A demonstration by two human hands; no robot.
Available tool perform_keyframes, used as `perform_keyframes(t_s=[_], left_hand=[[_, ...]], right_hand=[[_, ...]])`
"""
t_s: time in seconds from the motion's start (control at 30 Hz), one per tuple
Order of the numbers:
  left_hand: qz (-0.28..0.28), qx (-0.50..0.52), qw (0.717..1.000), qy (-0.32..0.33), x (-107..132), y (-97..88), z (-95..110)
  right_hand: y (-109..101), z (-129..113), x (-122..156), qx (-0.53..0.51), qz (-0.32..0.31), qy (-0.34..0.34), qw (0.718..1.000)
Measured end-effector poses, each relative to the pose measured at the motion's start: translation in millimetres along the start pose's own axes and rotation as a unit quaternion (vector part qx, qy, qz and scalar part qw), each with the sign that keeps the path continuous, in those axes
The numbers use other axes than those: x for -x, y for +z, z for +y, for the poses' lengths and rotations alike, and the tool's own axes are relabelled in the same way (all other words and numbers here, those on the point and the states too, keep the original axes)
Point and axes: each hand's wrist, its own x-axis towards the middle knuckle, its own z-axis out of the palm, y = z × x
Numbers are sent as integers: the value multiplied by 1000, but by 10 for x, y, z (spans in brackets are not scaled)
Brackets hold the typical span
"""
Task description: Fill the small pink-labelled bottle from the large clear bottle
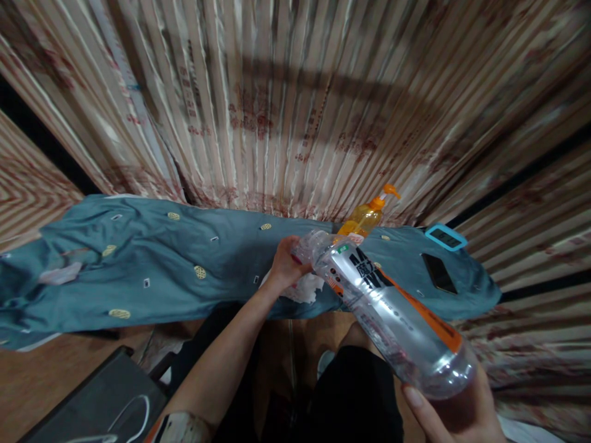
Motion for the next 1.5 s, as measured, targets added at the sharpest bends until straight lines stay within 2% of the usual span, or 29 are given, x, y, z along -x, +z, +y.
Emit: perform_keyframes(t_s=[0.23,0.6,0.8,1.1,1.3,1.4,1.5], left_hand=[[13,-3,1000,-2,-3,6,-7],[13,-2,1000,4,-4,4,6],[8,1,1000,-9,0,2,12],[6,4,1000,10,-3,1,9],[10,4,1000,-9,1,14,1],[10,5,1000,-6,-1,17,2],[4,6,1000,2,-2,15,7]], right_hand=[[16,21,15,2,3,-36,999],[25,-94,21,13,4,2,1000],[24,-32,22,5,-3,-12,1000],[-51,104,-46,10,-4,-40,999],[-16,32,-13,19,3,-25,1000],[6,-13,-4,14,-1,-34,999],[41,-94,-1,1,6,-14,1000]])
